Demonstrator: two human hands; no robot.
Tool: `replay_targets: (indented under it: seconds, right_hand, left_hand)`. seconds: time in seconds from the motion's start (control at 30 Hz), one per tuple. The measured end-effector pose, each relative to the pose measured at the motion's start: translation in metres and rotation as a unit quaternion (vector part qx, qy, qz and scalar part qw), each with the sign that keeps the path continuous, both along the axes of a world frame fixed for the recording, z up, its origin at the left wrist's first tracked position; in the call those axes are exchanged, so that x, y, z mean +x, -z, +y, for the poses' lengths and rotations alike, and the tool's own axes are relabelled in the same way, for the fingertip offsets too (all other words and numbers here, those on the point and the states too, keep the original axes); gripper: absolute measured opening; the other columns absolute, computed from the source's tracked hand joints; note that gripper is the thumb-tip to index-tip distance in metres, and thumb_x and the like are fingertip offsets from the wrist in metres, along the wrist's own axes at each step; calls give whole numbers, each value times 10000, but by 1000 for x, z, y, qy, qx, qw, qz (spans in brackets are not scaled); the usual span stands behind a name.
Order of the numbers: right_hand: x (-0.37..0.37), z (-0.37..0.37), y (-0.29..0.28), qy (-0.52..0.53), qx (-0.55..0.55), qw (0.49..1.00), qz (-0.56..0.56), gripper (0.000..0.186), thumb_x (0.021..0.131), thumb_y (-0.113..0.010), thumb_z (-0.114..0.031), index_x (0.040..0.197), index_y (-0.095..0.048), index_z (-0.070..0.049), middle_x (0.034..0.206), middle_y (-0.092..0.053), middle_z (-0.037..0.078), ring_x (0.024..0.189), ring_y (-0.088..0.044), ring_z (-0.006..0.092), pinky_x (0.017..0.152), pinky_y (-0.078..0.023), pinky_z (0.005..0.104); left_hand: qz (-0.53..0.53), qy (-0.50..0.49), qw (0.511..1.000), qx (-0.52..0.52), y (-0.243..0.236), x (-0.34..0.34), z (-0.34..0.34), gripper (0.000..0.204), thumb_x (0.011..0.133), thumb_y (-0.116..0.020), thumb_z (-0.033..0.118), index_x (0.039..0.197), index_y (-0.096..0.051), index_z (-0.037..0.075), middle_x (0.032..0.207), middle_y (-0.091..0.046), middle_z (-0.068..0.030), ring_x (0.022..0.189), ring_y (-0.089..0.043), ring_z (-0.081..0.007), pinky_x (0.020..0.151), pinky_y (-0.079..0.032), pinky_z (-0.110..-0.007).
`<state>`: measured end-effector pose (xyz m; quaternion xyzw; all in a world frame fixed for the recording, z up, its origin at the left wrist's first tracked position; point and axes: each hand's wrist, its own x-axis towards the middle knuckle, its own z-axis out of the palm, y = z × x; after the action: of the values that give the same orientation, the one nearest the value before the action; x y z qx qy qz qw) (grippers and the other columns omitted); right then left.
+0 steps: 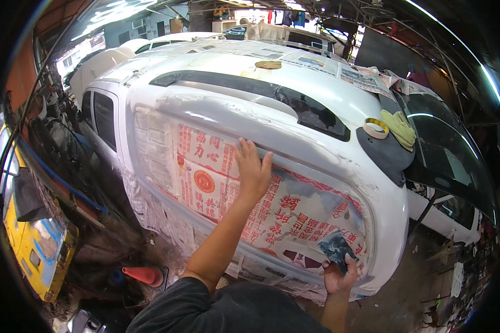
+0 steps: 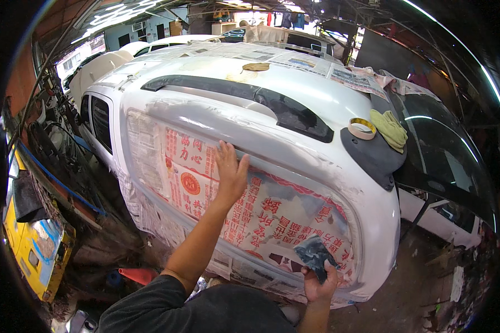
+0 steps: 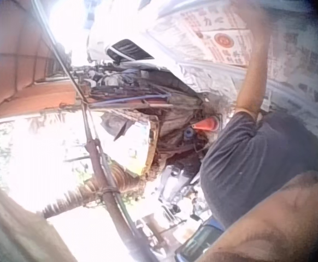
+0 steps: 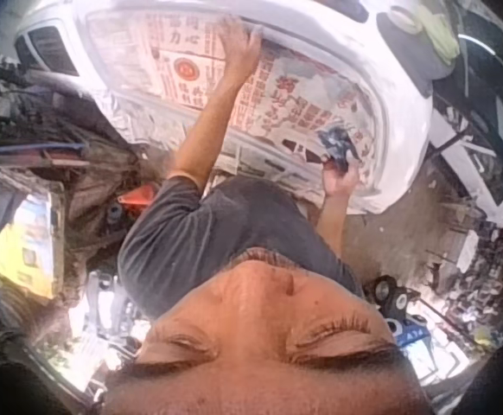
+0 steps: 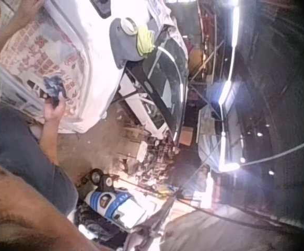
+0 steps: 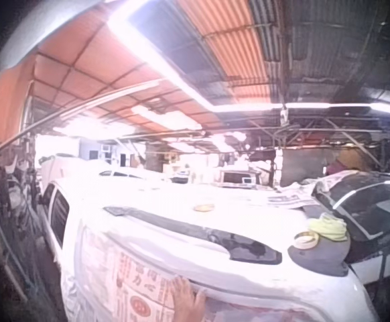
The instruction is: The person performs wet-sanding on the rear panel of a white vehicle. They use a sanding block and a sponge, periodically rinsing the surface and the tools in a bucket of water to smooth the body filler.
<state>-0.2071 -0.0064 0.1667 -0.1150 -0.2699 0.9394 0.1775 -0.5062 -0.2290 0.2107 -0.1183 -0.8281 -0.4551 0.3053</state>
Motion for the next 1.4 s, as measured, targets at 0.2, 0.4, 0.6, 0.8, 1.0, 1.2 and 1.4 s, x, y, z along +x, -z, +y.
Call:
replay_targets:
  seconds: [0.2,0.4,0.6,0.8,1.0,1.2,1.4]
  right_hand:
    - [-2,-2,-5,-2,42,999,5,428,893,-594,-201,1295,-572,-57,1200,-672,120,1021,-651,274,720,-522,442]
    - [10,2,-5,34,68,997,-1,472,885,-603,-218,1320,-566,-38,1210,-663,130,999,-652,281,724,-529,424]
    - [20,4,-13,53,76,996,-8,413,894,-595,-219,1290,-576,-103,1197,-675,71,993,-652,237,706,-497,412]
    - [29,10,-6,83,58,995,-3,470,886,-612,-245,1318,-562,-69,1212,-657,121,1008,-651,287,725,-522,428]
    - [38,14,-8,79,74,994,6,424,891,-603,-241,1291,-573,-103,1195,-669,68,1027,-640,244,724,-498,407]
    - [43,18,-3,80,84,993,7,409,893,-594,-235,1287,-575,-129,1190,-670,36,1039,-632,214,725,-490,395]
    - [46,20,-4,90,78,993,2,411,888,-592,-230,1288,-570,-136,1190,-660,41,1029,-634,219,726,-491,394]
  left_hand:
    - [-27,46,999,-13,-10,35,42,858,1019,-540,397,1511,-175,-204,1609,-48,-417,1508,-11,-561,1232,-52,-585]
    - [-52,98,993,-46,-15,62,68,893,1029,-532,396,1536,-81,-185,1625,54,-395,1525,81,-526,1230,20,-579]
    - [-52,124,990,-41,-18,83,99,922,1023,-546,408,1542,-55,-175,1620,61,-402,1528,94,-518,1230,23,-577]
    - [-25,154,985,-70,-16,103,128,965,996,-588,421,1544,-58,-170,1614,49,-413,1528,85,-523,1231,16,-575]
    - [-10,198,976,-93,-19,122,145,971,984,-606,408,1547,-61,-165,1613,37,-416,1530,71,-526,1231,13,-573]
    - [1,232,966,-113,-18,132,158,972,977,-617,400,1545,-69,-166,1617,18,-409,1532,59,-523,1233,4,-574]
    - [11,280,953,-118,-19,144,172,943,975,-614,386,1530,-106,-183,1618,-22,-406,1535,12,-521,1235,-42,-581]
